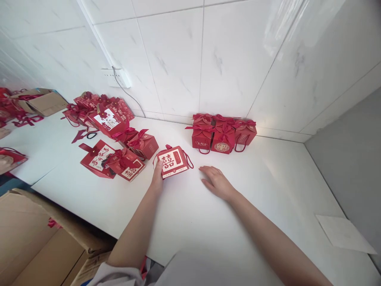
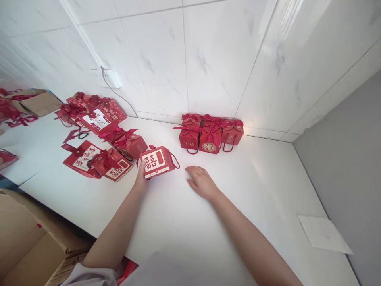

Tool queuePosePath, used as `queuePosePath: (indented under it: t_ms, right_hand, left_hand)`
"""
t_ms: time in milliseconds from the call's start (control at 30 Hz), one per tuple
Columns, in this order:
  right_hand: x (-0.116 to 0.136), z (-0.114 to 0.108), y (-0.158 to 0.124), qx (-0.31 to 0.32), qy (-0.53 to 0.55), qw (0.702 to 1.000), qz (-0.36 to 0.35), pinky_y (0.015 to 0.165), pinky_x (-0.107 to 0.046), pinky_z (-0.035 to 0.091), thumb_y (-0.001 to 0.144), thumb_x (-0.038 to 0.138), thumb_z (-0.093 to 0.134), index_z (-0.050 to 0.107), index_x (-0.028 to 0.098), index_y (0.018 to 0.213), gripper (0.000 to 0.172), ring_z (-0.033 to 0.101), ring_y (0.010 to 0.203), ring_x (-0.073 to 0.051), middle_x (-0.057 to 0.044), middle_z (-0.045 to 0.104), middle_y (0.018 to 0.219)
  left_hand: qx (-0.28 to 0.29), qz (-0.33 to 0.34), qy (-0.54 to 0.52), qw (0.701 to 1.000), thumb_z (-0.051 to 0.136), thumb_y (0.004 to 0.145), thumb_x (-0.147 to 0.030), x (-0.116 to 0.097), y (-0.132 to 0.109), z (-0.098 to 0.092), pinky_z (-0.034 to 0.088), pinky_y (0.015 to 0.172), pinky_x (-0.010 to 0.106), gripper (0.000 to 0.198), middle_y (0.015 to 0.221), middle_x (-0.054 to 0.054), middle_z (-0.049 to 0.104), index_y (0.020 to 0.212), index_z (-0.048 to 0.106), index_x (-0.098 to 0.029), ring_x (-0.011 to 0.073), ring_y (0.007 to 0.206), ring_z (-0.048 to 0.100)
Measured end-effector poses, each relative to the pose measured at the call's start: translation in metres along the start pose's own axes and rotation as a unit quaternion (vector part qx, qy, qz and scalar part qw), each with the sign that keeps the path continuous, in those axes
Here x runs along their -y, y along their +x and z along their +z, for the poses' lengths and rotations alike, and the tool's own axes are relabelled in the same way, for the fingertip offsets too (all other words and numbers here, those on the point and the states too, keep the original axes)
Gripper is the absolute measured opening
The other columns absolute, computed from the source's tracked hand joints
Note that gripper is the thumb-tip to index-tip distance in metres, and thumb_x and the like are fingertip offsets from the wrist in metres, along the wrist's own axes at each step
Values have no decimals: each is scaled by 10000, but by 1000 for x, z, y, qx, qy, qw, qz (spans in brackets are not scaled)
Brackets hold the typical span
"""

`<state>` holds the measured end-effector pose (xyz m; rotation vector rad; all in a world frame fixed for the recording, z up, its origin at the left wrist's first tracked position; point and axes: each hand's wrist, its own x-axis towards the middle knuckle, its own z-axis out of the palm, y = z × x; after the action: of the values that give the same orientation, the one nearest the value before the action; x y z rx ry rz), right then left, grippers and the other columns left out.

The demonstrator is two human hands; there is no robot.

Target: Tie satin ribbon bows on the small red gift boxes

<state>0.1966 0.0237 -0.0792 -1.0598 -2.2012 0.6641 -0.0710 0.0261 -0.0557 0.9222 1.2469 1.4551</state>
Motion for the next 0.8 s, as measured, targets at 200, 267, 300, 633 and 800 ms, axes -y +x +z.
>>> queuePosePath:
  t_ms: [200, 267, 300, 633, 800]
  right_hand:
    - [-5, -1, 0, -103, 69, 987, 98, 704, -347, 470, 954, 385, 411, 505, 224, 755, 272, 577, 706, -200, -32, 608, 746]
    - [-12, -2, 1, -139, 101, 976, 131, 637, -326, 455, 957, 387, 375, 454, 231, 760, 263, 545, 637, -187, -9, 562, 684]
    - [-15, -2, 2, -153, 118, 971, 142, 631, -322, 460, 955, 377, 363, 444, 232, 786, 237, 549, 633, -185, -5, 561, 689]
    - [-13, -8, 8, -134, 277, 946, 105, 1118, -420, 341, 944, 414, 427, 296, 259, 1430, 527, 340, 1422, -195, -98, 345, 1548]
    - [-11, -10, 8, -129, 394, 901, 130, 1081, -476, 361, 969, 502, 384, 322, 217, 1451, 563, 679, 975, -216, -57, 733, 899]
  left_hand:
    - [60, 125, 86, 987, 725, 716, -556, -3, -5, -4, 472, 1031, 461, 922, 1406, 138, 511, 1470, 288, -256, 314, 1271, 529]
    - [130, 177, 140, 965, 853, 594, -431, -8, -10, -3, 401, 1094, 476, 1186, 1455, 147, 446, 1526, 133, -290, 335, 1343, 447]
    - [172, 179, 163, 955, 869, 582, -378, -10, -12, -2, 369, 1117, 479, 1235, 1478, 149, 418, 1534, 87, -300, 337, 1369, 413]
    - [75, 194, 302, 930, 544, 858, -218, 1, 3, -12, 170, 1193, 516, 687, 1540, 107, 350, 1491, 280, -258, 261, 1456, 275]
    - [73, 196, 303, 930, 464, 952, -356, -4, -4, -8, 224, 1179, 465, 502, 1475, 104, 439, 1432, 372, -241, 231, 1404, 365]
